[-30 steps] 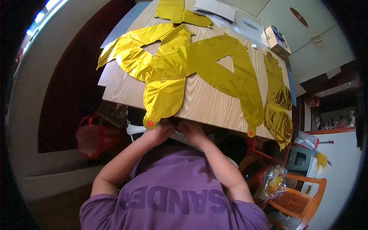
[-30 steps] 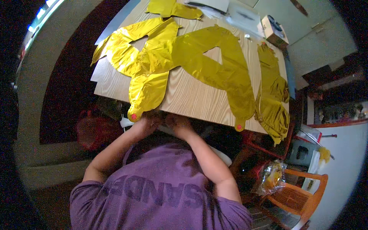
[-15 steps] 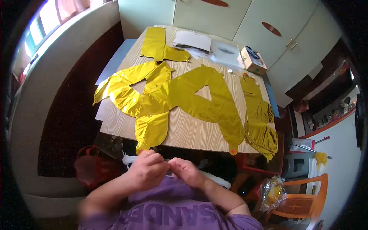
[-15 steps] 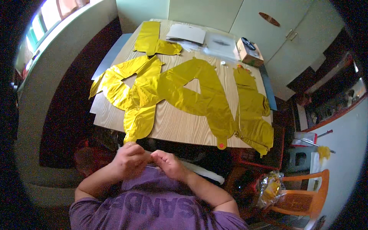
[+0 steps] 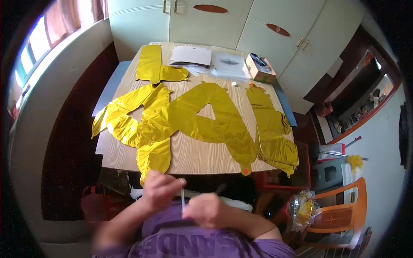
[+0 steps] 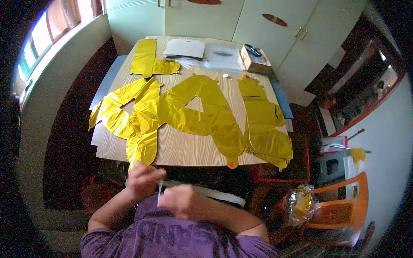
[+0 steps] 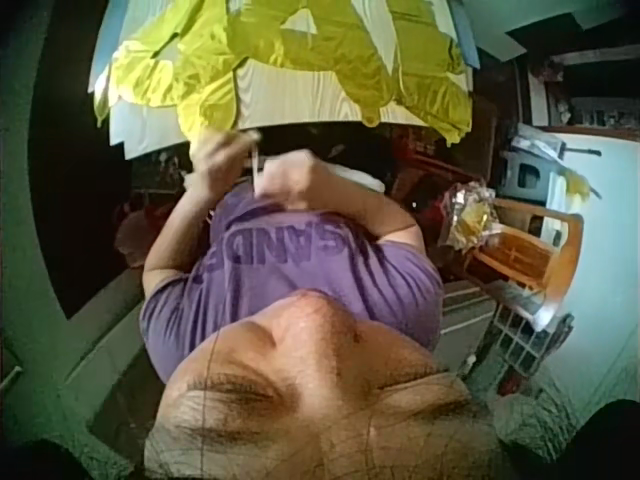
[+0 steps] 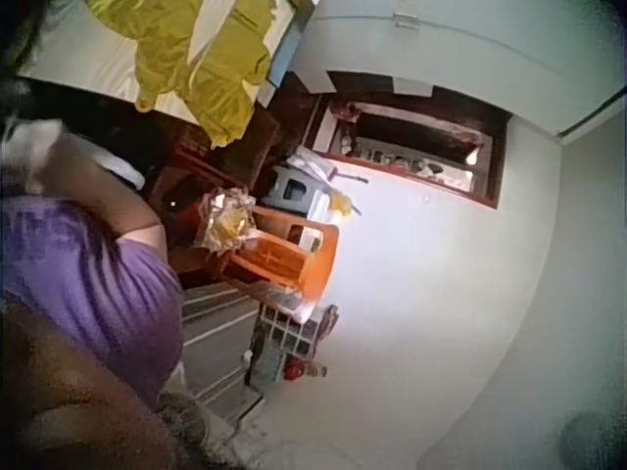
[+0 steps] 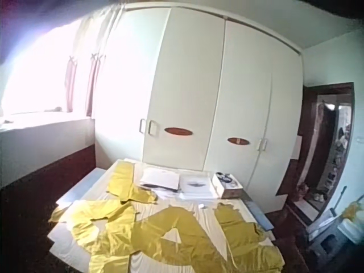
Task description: Preparing gold foil letter balloons by inspecting them, laying them out on a table, and threading string through the attachment points.
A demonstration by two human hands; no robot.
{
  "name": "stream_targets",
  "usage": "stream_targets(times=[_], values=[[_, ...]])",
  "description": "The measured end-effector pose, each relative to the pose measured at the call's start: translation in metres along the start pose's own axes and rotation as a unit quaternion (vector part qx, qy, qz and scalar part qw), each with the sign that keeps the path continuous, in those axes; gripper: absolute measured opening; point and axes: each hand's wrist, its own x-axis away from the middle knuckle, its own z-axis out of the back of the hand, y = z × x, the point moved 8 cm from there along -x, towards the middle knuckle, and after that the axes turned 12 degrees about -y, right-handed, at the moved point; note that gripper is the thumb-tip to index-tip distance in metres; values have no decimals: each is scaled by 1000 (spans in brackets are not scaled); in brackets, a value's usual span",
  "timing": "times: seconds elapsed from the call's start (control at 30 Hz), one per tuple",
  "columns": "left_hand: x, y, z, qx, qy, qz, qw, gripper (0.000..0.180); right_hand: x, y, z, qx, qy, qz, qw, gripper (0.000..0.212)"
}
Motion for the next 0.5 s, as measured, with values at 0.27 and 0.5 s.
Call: stream_targets(times=[0.27, 0.5], values=[[18, -17, 12, 180, 60, 160, 969, 22, 12, 8, -29, -167, -62, 8, 984, 5], [-5, -10, 31, 146, 65, 113, 981, 27, 16, 43, -44, -146, -129, -96, 976, 8]])
